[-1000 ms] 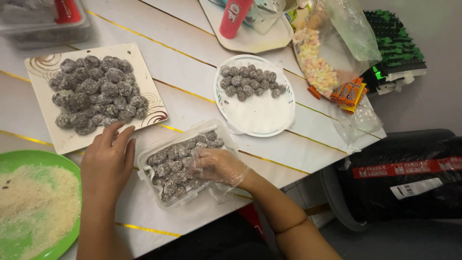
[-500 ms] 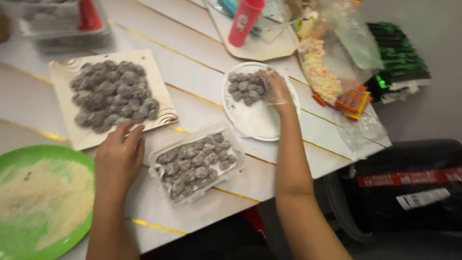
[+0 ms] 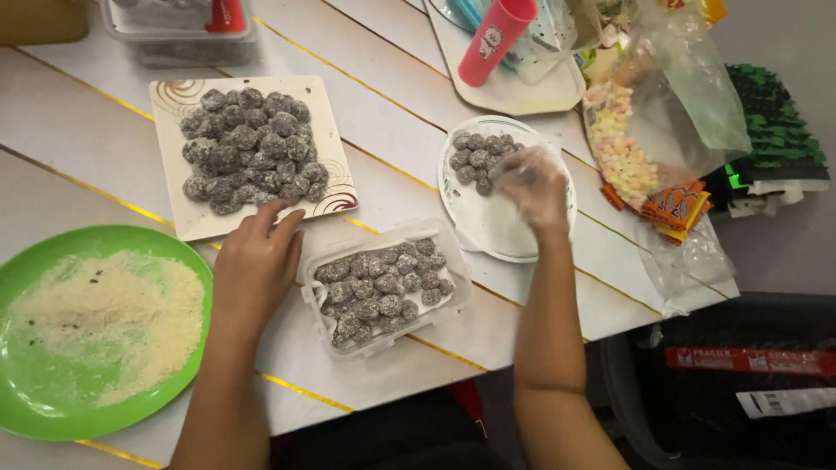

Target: Organizing and packaging small chocolate pastries into a plastic tray, some are dipped in white powder.

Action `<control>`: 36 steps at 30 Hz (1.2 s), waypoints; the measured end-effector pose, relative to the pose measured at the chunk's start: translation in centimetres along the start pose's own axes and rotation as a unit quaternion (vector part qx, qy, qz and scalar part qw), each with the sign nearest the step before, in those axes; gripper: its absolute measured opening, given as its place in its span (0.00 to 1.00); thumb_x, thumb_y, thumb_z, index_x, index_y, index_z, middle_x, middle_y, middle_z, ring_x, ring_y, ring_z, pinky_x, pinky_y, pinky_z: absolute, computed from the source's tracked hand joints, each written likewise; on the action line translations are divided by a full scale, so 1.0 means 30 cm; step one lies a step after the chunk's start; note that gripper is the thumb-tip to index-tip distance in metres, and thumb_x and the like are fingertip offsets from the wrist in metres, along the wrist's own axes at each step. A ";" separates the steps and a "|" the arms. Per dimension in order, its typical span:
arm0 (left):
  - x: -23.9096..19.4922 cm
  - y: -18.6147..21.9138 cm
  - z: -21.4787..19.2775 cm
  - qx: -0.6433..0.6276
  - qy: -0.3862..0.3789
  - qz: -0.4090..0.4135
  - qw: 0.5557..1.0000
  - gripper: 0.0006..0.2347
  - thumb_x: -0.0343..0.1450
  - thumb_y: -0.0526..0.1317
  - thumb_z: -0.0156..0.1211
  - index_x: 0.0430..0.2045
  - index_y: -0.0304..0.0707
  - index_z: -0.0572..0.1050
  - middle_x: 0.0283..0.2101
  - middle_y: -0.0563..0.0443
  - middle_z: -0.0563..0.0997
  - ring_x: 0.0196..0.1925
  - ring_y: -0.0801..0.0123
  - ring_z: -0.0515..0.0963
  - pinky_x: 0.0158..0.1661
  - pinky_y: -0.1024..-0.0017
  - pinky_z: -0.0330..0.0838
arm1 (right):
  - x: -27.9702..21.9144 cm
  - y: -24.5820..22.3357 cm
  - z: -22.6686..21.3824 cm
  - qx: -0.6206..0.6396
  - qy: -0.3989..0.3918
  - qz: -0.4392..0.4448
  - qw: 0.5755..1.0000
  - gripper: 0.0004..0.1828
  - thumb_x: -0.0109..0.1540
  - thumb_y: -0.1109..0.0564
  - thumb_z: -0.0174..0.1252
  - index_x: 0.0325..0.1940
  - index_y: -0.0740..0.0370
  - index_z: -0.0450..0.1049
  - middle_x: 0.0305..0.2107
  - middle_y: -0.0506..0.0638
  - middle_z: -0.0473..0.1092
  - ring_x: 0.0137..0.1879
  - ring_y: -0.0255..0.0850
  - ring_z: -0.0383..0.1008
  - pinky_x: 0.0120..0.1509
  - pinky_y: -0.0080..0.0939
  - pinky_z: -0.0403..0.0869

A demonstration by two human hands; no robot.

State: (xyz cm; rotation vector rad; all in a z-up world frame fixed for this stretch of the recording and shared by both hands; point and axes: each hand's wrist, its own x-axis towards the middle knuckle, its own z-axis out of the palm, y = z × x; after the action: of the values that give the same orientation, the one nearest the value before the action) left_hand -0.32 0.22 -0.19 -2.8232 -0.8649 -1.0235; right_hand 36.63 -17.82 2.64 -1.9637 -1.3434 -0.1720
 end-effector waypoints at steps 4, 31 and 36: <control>-0.005 0.001 0.003 -0.002 -0.001 0.000 1.000 0.11 0.64 0.39 0.61 0.40 0.50 0.76 0.46 0.55 0.75 0.40 0.64 0.79 0.34 0.69 0.73 | -0.093 -0.350 0.026 0.190 -0.127 0.027 0.973 0.16 0.46 0.49 0.71 0.33 0.54 0.76 0.34 0.50 0.75 0.44 0.45 0.75 0.53 0.43 0.69; 0.003 0.011 -0.027 0.005 0.000 -0.006 1.000 0.11 0.65 0.38 0.61 0.41 0.49 0.77 0.46 0.56 0.76 0.41 0.66 0.80 0.37 0.70 0.73 | 0.006 -0.006 0.120 -0.129 0.014 -0.073 0.989 0.12 0.52 0.56 0.68 0.33 0.61 0.72 0.29 0.56 0.70 0.40 0.53 0.73 0.48 0.50 0.73; 0.009 0.006 -0.027 -0.008 -0.001 -0.004 1.000 0.11 0.64 0.39 0.62 0.39 0.49 0.77 0.44 0.54 0.76 0.39 0.64 0.80 0.36 0.69 0.73 | -0.036 0.082 0.153 -0.319 0.016 -0.022 0.947 0.11 0.49 0.58 0.65 0.35 0.56 0.74 0.28 0.49 0.71 0.39 0.45 0.74 0.47 0.41 0.73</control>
State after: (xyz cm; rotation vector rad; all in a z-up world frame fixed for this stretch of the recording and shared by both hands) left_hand -0.55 0.05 0.64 -2.8374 -0.8729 -1.0338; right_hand 36.93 -16.14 -2.41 -2.4353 -1.4252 -0.7361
